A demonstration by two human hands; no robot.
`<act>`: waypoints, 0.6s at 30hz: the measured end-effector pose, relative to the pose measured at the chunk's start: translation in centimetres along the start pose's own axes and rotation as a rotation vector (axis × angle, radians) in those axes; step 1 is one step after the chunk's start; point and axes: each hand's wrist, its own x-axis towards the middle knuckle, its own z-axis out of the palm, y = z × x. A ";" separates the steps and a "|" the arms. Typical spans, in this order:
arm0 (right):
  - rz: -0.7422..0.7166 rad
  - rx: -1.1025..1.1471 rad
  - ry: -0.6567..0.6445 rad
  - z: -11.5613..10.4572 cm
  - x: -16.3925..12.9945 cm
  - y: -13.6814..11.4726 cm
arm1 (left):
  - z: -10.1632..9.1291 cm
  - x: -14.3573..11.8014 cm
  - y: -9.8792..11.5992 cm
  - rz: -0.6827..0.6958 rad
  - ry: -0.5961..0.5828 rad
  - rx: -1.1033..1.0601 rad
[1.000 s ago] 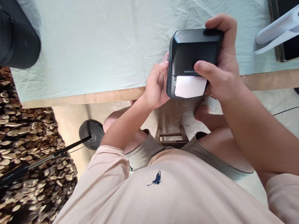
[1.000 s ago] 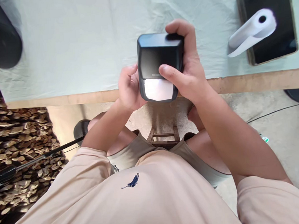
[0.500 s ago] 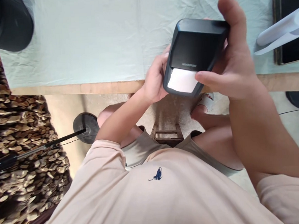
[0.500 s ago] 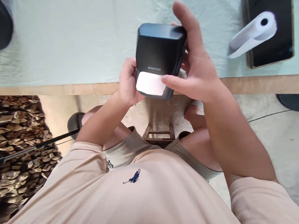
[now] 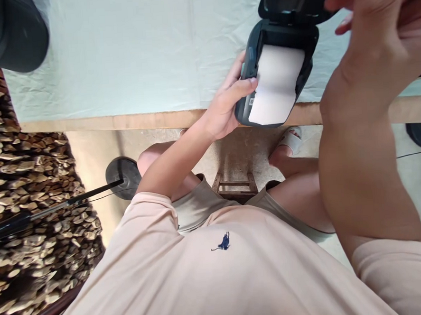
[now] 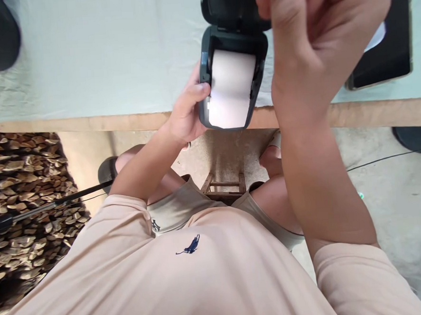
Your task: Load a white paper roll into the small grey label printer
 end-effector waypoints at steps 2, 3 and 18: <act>-0.096 -0.292 -0.108 -0.6 -0.1 -0.2 | 0.2 0.0 0.0 0.002 0.042 0.025; -0.132 -0.457 -0.251 -1.0 -0.1 -0.4 | 0.3 -0.1 0.0 0.013 0.071 0.029; 0.029 -0.711 -0.669 -2.2 0.5 -3.0 | 0.8 0.0 -0.1 0.096 0.035 0.060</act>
